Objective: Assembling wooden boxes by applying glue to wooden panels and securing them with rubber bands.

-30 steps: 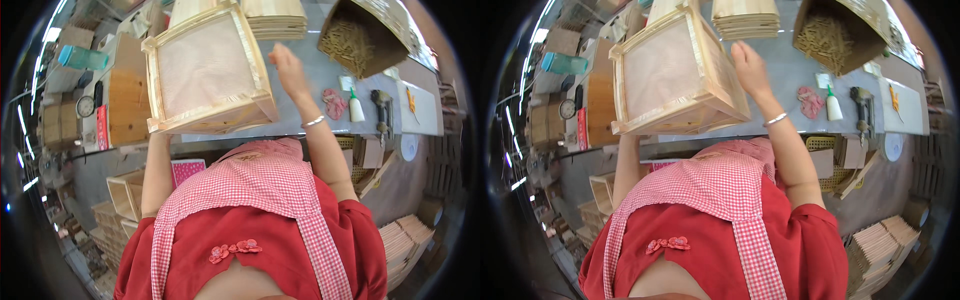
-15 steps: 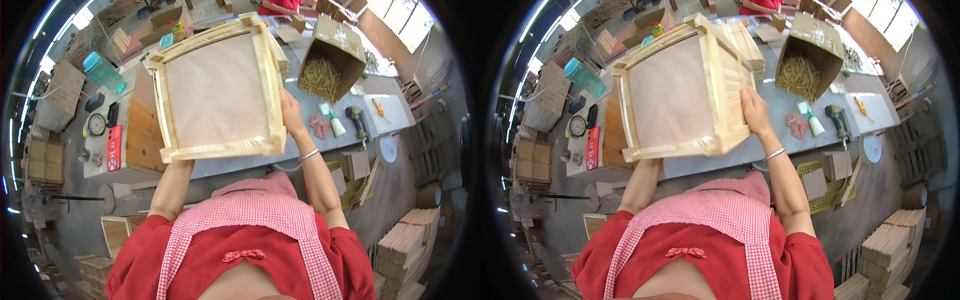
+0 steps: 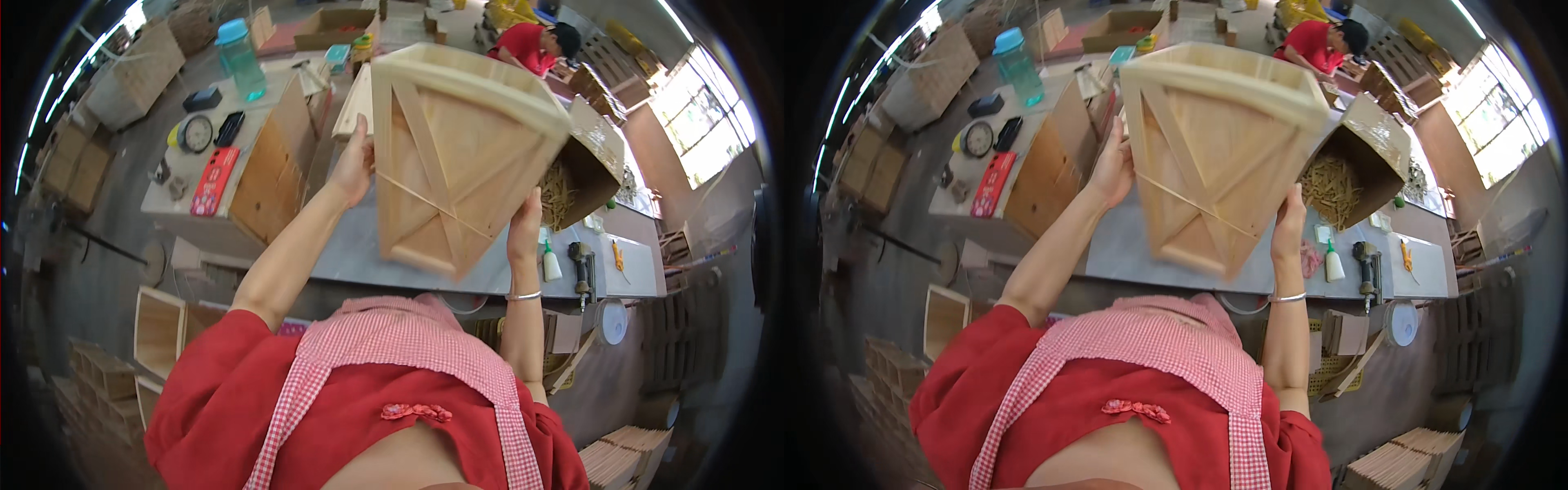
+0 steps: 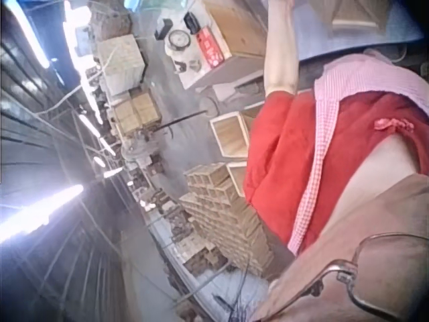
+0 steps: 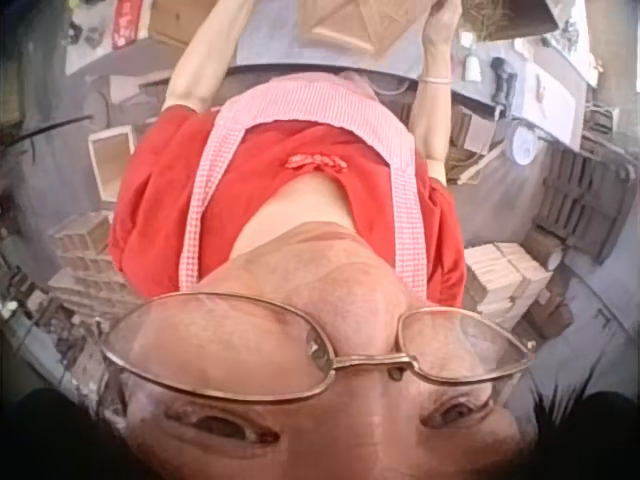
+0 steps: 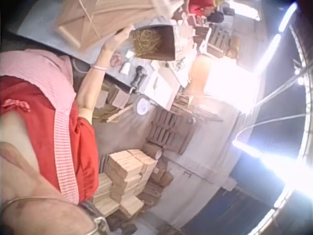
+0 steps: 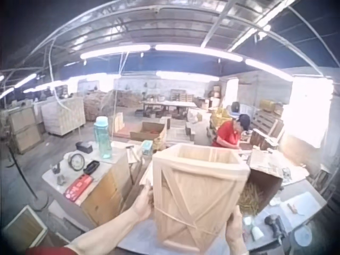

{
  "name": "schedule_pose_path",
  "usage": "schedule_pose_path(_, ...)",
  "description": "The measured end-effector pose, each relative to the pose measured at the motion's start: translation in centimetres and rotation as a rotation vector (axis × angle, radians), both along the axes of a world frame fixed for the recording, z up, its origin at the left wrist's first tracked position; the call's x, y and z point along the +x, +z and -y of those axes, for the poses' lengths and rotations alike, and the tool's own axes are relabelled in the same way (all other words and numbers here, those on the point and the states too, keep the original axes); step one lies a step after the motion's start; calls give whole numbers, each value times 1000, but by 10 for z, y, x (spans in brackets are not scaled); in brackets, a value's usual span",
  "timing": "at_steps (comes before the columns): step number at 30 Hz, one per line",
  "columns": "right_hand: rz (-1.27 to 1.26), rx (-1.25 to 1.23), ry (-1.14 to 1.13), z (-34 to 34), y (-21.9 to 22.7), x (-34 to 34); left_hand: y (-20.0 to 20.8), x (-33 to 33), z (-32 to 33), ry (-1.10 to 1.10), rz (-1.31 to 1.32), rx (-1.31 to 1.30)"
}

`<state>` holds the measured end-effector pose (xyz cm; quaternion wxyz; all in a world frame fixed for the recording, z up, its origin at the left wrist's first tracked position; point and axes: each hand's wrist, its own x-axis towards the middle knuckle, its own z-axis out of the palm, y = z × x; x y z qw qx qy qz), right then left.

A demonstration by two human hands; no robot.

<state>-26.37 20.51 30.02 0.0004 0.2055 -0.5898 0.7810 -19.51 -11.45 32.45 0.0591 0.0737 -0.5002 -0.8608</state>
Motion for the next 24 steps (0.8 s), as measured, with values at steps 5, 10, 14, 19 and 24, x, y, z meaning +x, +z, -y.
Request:
schedule_pose_path(5,152,-244,-68,-14,-47,8,-24,30,-36,150,-78,45)
schedule_pose_path(10,122,-230,71,-38,-63,-10,-47,38,-56,179,-133,51)
schedule_pose_path(14,289,-217,91,-39,-110,-9,-75,50,-67,239,-11,51)
schedule_pose_path(19,208,340,-82,-59,-99,-30,-77,57,-64,220,70,-180)
schedule_pose_path(24,-416,373,-643,-53,45,-17,-27,46,-36,340,143,-81)
